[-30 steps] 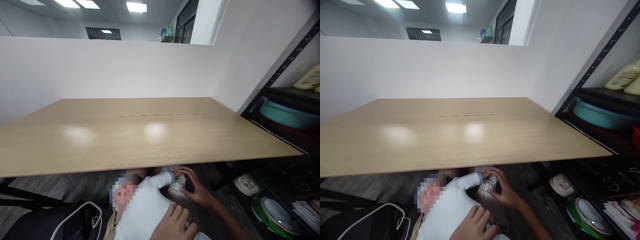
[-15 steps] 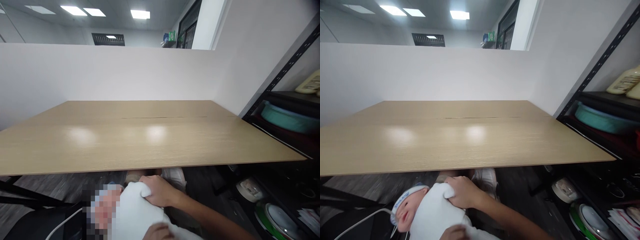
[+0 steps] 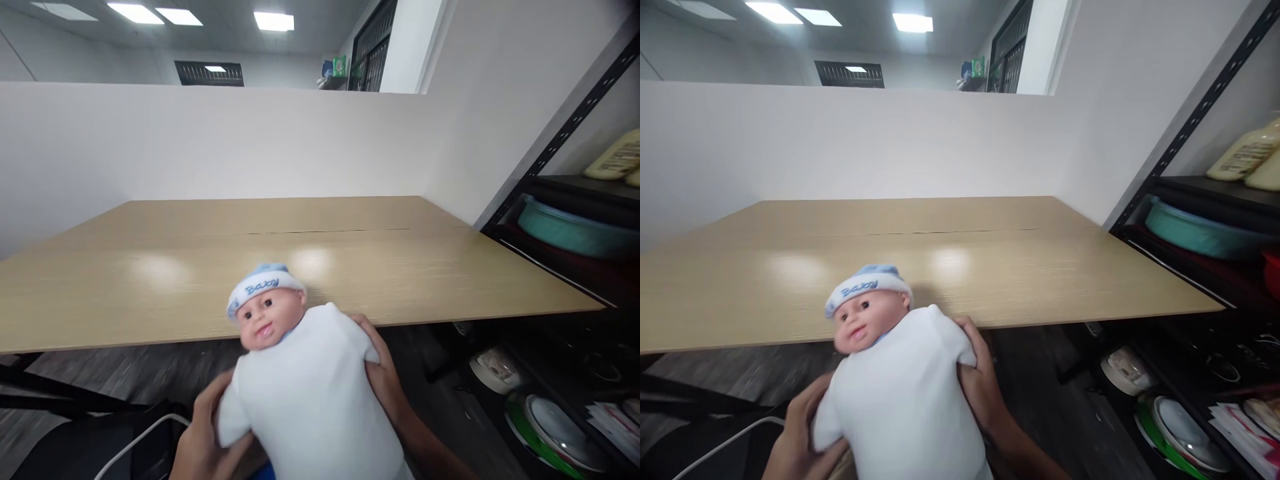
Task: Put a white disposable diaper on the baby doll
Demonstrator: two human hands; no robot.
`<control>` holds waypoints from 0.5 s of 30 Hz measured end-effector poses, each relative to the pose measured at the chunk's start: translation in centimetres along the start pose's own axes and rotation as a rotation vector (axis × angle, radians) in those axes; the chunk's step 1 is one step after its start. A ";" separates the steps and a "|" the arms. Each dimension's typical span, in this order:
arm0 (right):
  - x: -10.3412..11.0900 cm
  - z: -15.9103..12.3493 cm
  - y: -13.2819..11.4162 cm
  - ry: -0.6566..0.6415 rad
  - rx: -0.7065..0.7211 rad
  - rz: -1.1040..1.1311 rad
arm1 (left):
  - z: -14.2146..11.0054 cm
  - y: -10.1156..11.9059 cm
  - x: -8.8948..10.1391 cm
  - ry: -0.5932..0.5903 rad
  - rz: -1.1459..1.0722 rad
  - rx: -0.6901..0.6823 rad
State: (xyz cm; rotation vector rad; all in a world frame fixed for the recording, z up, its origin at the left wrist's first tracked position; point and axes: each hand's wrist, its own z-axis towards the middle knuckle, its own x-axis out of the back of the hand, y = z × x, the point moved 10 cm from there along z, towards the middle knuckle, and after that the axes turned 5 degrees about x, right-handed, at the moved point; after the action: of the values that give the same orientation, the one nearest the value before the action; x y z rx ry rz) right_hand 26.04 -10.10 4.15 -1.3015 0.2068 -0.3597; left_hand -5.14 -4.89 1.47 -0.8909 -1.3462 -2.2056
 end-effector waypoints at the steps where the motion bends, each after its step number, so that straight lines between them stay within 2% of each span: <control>1: 0.8 0.8 -0.5 0.020 0.014 -0.031 | 1.7 0.2 -0.6 -0.069 -0.031 0.036; 3: 2.4 2.6 -1.5 -0.009 0.045 -0.249 | 5.1 0.9 -1.5 -0.172 -0.047 0.075; 5: 4.1 4.2 -1.8 -0.072 0.074 -0.550 | 7.9 2.1 -2.1 -0.237 -0.036 0.052; 8: 6.7 5.7 -0.6 -0.176 0.099 -0.867 | 10.8 3.7 -3.0 -0.294 -0.035 -0.024; 12: 9.5 6.4 1.7 -0.199 0.123 -0.951 | 13.1 4.2 -4.0 -0.328 -0.008 -0.059; 15: 10.7 6.7 2.8 -0.179 0.159 -0.927 | 15.0 3.9 -3.7 -0.304 0.073 -0.071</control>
State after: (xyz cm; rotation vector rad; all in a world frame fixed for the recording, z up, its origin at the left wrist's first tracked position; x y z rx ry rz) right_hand 38.69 -7.48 3.75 -1.1985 -0.5929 -1.0127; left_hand 4.58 6.77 6.29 -1.3240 -1.3462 -2.1370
